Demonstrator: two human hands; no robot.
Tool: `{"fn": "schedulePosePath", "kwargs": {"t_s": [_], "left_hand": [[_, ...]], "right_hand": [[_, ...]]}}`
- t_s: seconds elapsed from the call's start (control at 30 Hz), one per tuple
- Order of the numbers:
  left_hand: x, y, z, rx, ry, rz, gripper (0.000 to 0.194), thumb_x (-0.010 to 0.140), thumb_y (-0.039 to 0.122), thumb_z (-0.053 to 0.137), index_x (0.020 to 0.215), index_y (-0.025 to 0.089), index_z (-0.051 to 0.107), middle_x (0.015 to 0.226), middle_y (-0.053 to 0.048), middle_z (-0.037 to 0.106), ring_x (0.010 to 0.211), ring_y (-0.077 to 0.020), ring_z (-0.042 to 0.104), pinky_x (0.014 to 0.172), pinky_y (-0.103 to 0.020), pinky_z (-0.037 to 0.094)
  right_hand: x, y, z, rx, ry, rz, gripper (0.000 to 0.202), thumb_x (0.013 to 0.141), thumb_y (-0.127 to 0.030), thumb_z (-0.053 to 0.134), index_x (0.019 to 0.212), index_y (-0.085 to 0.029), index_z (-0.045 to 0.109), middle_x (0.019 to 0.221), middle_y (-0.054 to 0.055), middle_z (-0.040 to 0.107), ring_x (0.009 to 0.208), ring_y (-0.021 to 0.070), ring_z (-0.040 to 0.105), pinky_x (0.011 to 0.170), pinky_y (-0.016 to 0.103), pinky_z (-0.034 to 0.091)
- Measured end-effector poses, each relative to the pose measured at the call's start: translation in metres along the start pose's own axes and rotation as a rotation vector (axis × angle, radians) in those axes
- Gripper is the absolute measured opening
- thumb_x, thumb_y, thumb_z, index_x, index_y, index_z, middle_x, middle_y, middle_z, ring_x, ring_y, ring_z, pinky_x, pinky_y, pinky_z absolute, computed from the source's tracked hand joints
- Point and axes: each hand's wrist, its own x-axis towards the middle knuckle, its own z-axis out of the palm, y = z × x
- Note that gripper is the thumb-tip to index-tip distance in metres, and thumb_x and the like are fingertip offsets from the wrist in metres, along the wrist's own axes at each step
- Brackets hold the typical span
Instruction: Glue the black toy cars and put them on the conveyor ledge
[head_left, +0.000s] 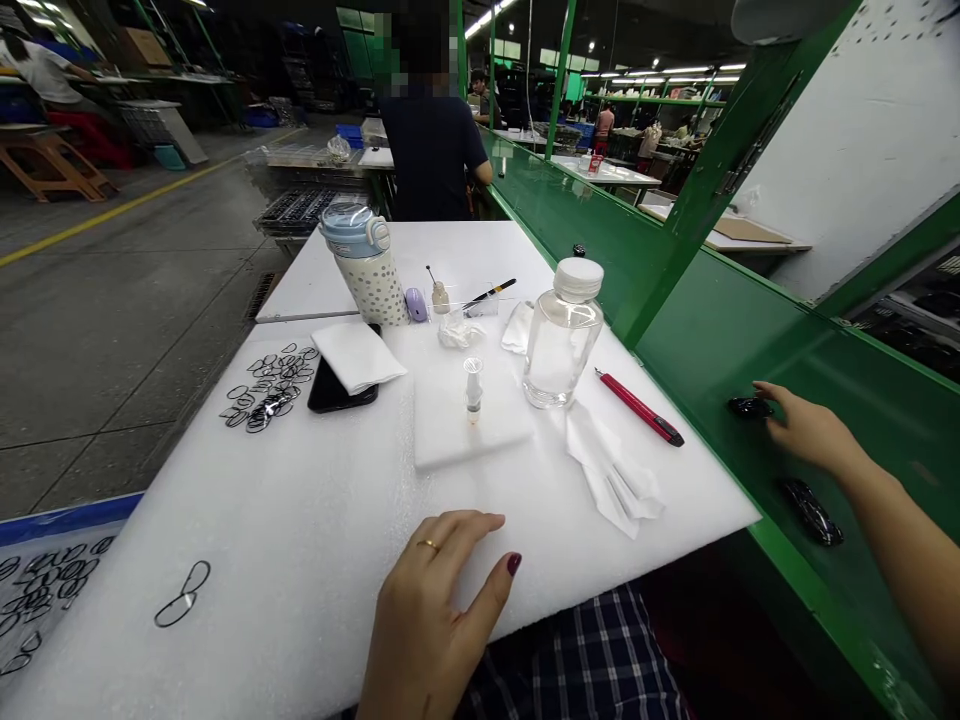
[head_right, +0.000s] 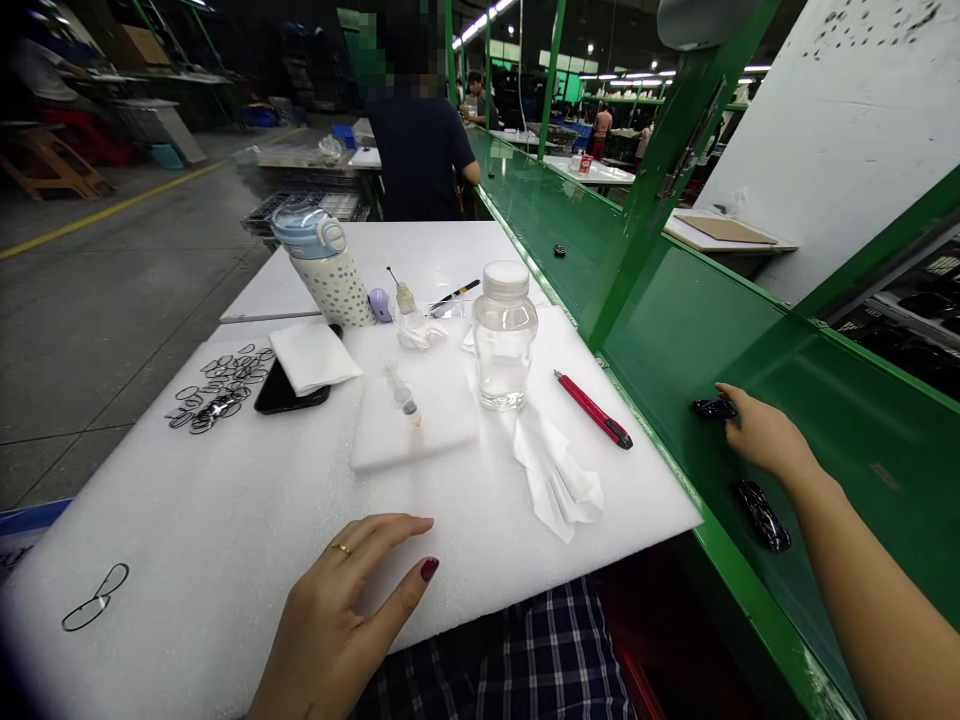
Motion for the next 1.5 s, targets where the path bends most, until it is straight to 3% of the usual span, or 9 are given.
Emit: {"fn": "schedulePosePath", "kwargs": {"t_s": [0.33, 0.47, 0.53, 0.63, 0.73, 1.03, 1.2, 1.37, 1.5], "left_hand": [[-0.003, 0.003, 0.003, 0.007, 0.006, 0.032, 0.016, 0.087, 0.024, 0.059, 0.102, 0.023, 0.064, 0.097, -0.002, 0.068, 0.09, -0.0207, 0.064, 0.073, -0.037, 0.058], [-0.004, 0.002, 0.006, 0.034, 0.008, 0.024, 0.029, 0.081, 0.022, 0.067, 0.109, 0.024, 0.061, 0.099, -0.002, 0.067, 0.092, -0.0213, 0.063, 0.074, -0.038, 0.057], [-0.004, 0.002, 0.008, 0.052, -0.001, 0.022, 0.049, 0.073, 0.025, 0.076, 0.117, 0.025, 0.055, 0.104, -0.002, 0.066, 0.094, -0.0235, 0.062, 0.077, -0.041, 0.057], [-0.004, 0.004, 0.008, 0.051, -0.038, 0.01, 0.08, 0.057, 0.03, 0.087, 0.125, 0.025, 0.045, 0.114, -0.006, 0.061, 0.099, -0.0276, 0.06, 0.081, -0.046, 0.054], [-0.002, 0.007, 0.008, 0.028, -0.054, -0.04, 0.073, 0.058, 0.021, 0.081, 0.12, 0.023, 0.043, 0.112, -0.007, 0.058, 0.098, -0.0276, 0.058, 0.082, -0.046, 0.052], [-0.001, 0.008, 0.007, -0.003, -0.122, -0.16, 0.066, 0.055, 0.023, 0.08, 0.113, 0.017, 0.05, 0.116, -0.01, 0.052, 0.107, -0.0293, 0.05, 0.091, -0.047, 0.047], [-0.004, 0.004, 0.005, -0.008, -0.107, -0.105, 0.066, 0.058, 0.02, 0.076, 0.12, 0.017, 0.052, 0.116, -0.01, 0.052, 0.108, -0.0281, 0.049, 0.093, -0.046, 0.048], [-0.004, 0.004, 0.003, -0.041, -0.15, -0.098, 0.064, 0.055, 0.017, 0.077, 0.116, 0.018, 0.056, 0.116, -0.008, 0.054, 0.107, -0.0273, 0.051, 0.093, -0.045, 0.048], [-0.005, 0.004, 0.003, -0.058, -0.105, -0.078, 0.058, 0.057, 0.019, 0.077, 0.113, 0.019, 0.061, 0.116, -0.007, 0.057, 0.108, -0.0259, 0.053, 0.094, -0.043, 0.049]], "right_hand": [[-0.001, -0.018, -0.015, 0.027, 0.008, 0.134, 0.053, 0.08, -0.05, 0.058, 0.109, -0.006, 0.056, 0.082, 0.019, 0.067, 0.06, 0.022, 0.058, 0.054, 0.037, 0.037], [-0.044, -0.091, -0.027, 0.069, 0.087, 0.109, 0.051, 0.081, -0.059, 0.053, 0.112, -0.019, 0.046, 0.094, 0.011, 0.067, 0.074, 0.0223, 0.061, 0.061, 0.035, 0.043], [-0.086, -0.146, -0.021, 0.252, 0.102, -0.103, 0.051, 0.077, -0.052, 0.062, 0.115, -0.023, 0.044, 0.092, 0.005, 0.066, 0.079, 0.0181, 0.063, 0.07, 0.03, 0.047], [-0.154, -0.225, 0.003, 0.509, -0.17, -0.511, 0.041, 0.083, -0.038, 0.056, 0.119, -0.025, 0.041, 0.084, 0.001, 0.063, 0.069, 0.0154, 0.06, 0.058, 0.026, 0.045], [-0.191, -0.272, 0.025, 0.443, -0.339, -0.634, 0.035, 0.083, -0.026, 0.051, 0.117, -0.023, 0.043, 0.078, 0.0, 0.062, 0.065, 0.0179, 0.058, 0.057, 0.03, 0.041], [-0.126, -0.315, 0.02, 0.559, -0.217, -0.641, 0.04, 0.085, -0.037, 0.056, 0.119, -0.014, 0.051, 0.112, 0.012, 0.062, 0.102, 0.0276, 0.058, 0.082, 0.039, 0.042], [-0.102, -0.327, 0.027, 0.662, -0.397, -0.704, 0.031, 0.092, -0.043, 0.045, 0.078, -0.017, 0.055, 0.072, 0.005, 0.06, 0.074, 0.0209, 0.057, 0.07, 0.035, 0.04], [-0.097, -0.324, 0.031, 0.969, -0.55, -0.726, 0.044, 0.095, -0.056, 0.038, 0.1, -0.018, 0.058, 0.108, 0.007, 0.063, 0.101, 0.0188, 0.06, 0.085, 0.033, 0.047], [-0.101, -0.327, 0.043, 1.057, -0.597, -0.711, 0.039, 0.088, -0.054, 0.055, 0.096, -0.017, 0.066, 0.105, 0.008, 0.065, 0.103, 0.0227, 0.059, 0.094, 0.04, 0.043]]}}
